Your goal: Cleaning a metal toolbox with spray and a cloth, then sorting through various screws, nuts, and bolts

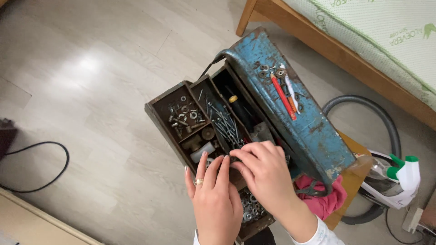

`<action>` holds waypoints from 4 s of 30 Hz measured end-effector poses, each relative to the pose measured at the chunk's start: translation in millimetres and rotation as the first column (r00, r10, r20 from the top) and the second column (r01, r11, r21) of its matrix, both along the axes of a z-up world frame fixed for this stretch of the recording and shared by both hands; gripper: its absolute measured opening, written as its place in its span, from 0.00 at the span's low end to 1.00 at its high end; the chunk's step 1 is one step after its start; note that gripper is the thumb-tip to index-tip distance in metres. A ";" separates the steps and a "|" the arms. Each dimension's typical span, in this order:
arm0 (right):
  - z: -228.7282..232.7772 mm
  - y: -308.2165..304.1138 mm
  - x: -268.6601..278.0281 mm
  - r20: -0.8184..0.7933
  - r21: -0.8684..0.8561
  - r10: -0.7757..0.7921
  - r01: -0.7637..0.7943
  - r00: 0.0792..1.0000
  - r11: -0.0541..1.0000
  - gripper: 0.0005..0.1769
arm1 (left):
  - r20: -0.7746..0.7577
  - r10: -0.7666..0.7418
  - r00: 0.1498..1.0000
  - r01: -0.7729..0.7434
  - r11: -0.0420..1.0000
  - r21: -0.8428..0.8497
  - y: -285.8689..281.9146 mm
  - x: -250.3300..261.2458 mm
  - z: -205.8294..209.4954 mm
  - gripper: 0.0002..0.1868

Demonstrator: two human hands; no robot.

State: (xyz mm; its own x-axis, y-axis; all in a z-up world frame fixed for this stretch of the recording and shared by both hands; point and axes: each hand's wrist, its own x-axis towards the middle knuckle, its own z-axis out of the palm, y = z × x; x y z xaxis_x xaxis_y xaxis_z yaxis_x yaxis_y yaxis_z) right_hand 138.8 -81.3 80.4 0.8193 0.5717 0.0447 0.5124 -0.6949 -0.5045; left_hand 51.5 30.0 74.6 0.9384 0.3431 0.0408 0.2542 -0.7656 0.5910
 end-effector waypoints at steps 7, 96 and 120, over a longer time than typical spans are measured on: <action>-40.9 2.9 -33.7 -0.058 -0.074 0.078 -0.082 0.995 0.994 0.12 | -0.049 0.057 0.997 -0.056 0.998 0.014 1.7 -41.7 -34.1 0.25; -44.6 -123.7 118.4 0.237 0.107 -0.364 0.348 0.901 0.931 0.04 | 0.077 -0.213 0.974 0.209 0.977 0.051 -106.6 173.3 -19.3 0.21; -20.7 -32.5 -12.9 0.021 0.225 -0.210 0.200 0.977 0.954 0.05 | -0.225 0.103 0.969 -0.213 0.811 -0.545 -34.4 -15.0 -17.7 0.26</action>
State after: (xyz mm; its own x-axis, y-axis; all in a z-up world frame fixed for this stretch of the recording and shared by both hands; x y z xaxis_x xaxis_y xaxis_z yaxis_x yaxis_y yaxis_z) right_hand 125.8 -113.7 59.7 0.9122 0.3633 0.1894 0.3958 -0.6619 -0.6366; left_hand 36.5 -4.4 57.0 0.8410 0.3988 -0.3656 0.4842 -0.2536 0.8374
